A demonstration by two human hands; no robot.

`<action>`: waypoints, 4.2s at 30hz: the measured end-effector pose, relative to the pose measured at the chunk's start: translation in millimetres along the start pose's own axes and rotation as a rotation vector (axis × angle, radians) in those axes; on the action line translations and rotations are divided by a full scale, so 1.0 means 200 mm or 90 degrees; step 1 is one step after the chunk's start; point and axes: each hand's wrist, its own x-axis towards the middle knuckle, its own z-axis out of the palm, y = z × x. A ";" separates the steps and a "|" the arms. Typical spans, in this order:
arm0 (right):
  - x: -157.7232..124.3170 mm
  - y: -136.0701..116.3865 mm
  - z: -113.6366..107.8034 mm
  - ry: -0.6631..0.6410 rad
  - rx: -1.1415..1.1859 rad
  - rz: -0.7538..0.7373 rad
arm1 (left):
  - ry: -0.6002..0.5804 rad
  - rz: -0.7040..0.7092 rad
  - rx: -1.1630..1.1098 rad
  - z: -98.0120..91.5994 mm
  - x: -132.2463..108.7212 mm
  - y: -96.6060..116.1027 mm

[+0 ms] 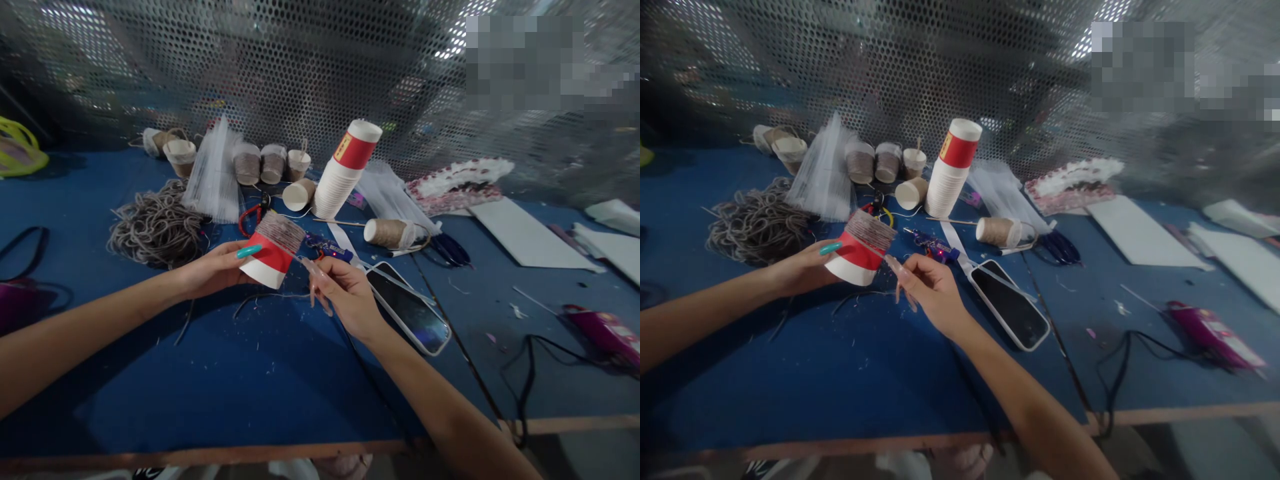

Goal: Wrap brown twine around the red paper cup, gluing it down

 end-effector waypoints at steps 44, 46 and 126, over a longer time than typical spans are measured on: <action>0.02 0.06 -0.03 0.179 -0.257 -0.124 | 0.013 -0.045 -0.058 -0.03 -0.03 0.00; 0.01 0.06 -0.03 0.224 -0.243 -0.084 | 0.047 -0.045 -0.023 -0.07 -0.01 0.02; -0.04 0.00 0.00 -0.070 -0.559 -0.488 | -0.173 -0.013 0.047 -0.16 0.00 0.03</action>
